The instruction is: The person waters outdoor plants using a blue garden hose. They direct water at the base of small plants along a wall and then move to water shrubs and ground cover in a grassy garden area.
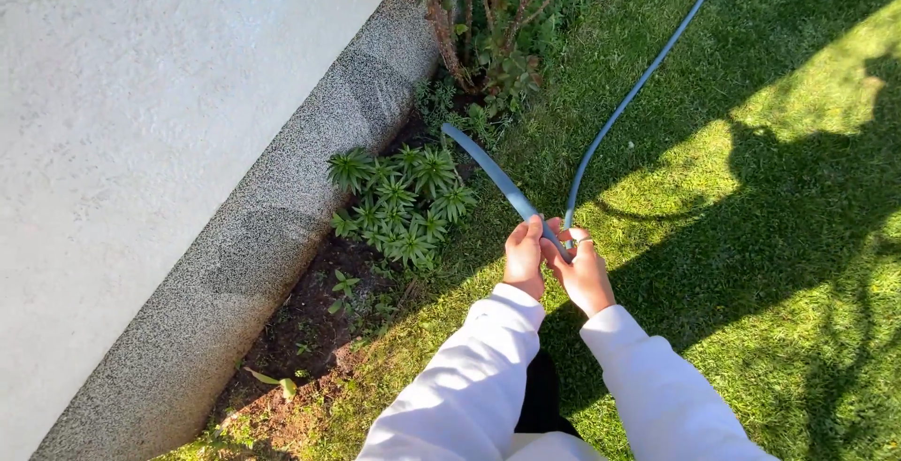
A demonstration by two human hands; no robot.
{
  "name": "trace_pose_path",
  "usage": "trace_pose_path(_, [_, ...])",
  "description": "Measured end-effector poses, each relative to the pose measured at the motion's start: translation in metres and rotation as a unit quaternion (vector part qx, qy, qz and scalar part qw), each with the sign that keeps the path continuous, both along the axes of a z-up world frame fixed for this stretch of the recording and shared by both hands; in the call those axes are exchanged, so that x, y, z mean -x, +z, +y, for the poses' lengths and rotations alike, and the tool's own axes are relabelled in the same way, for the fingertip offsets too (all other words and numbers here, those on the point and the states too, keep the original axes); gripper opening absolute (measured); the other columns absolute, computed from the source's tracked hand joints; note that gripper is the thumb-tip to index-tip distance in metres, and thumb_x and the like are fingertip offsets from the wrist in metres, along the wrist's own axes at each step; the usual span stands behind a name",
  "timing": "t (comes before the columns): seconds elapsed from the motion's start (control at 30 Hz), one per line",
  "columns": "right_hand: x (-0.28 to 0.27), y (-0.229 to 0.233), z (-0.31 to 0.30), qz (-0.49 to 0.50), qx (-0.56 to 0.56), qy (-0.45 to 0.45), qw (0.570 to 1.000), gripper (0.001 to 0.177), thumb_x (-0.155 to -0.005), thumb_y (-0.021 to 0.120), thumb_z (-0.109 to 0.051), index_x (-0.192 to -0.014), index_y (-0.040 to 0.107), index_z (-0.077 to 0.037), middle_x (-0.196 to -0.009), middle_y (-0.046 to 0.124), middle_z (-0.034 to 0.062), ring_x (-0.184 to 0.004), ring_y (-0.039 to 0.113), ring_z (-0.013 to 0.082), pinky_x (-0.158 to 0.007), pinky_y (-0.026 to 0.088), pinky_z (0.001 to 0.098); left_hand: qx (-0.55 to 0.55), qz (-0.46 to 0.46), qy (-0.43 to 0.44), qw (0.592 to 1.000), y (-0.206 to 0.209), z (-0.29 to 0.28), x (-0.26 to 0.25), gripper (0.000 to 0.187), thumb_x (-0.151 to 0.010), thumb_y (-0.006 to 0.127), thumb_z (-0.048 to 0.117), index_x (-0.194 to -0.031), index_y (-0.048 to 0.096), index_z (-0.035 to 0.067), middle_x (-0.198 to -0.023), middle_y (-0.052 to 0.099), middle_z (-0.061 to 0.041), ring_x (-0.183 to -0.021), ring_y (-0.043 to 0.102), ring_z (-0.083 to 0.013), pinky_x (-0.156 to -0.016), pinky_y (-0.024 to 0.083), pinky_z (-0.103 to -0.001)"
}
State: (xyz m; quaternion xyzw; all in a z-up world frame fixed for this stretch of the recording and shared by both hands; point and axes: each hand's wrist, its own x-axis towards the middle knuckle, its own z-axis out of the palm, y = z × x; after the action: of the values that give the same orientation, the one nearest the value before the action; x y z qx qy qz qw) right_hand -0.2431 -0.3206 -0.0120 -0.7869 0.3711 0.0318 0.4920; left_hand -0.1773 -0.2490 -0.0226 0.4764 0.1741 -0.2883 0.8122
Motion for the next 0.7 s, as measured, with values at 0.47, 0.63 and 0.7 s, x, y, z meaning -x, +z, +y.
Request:
trace_pose_path(0.47, [-0.015,0.044,-0.057,-0.004,-0.08,0.084,0.993,0.061,-0.093,0.071,-0.048,-0.143,0.054,-0.017,-0.098,0.074,0.0182,-0.088,0.072,0.0304,-0.081,0.057,0.0411,0.006,0.021,0.077,0.997,-0.063,-0.063,-0.045,0.035,-0.103,0.062,0.03,-0.12,0.059,0.0,-0.102,0.076,-0.02,-0.08,0.076,-0.0338,-0.069,0.064,-0.042])
trace_pose_path(0.63, [-0.041,0.032,-0.094,0.013,-0.032,0.117,0.993,0.057,-0.098,0.062,-0.048,-0.15,0.049,-0.026,-0.142,0.061,0.0182,-0.128,0.059,0.0399,-0.108,0.049,0.0502,0.013,0.017,0.127,0.992,-0.053,-0.094,-0.062,0.034,-0.103,0.062,0.029,-0.118,0.059,-0.001,-0.1,0.075,-0.02,-0.083,0.075,-0.027,-0.074,0.063,-0.038])
trace_pose_path(0.7, [-0.048,0.041,-0.102,-0.021,-0.013,0.101,0.995,0.048,-0.098,0.062,-0.045,-0.144,0.057,-0.031,-0.109,0.074,0.023,-0.106,0.07,0.0421,-0.09,0.057,0.0497,0.01,-0.001,0.113,0.994,-0.046,-0.103,-0.066,0.039,-0.101,0.065,0.034,-0.119,0.061,0.0,-0.106,0.075,-0.02,-0.092,0.075,-0.0246,-0.081,0.061,-0.034])
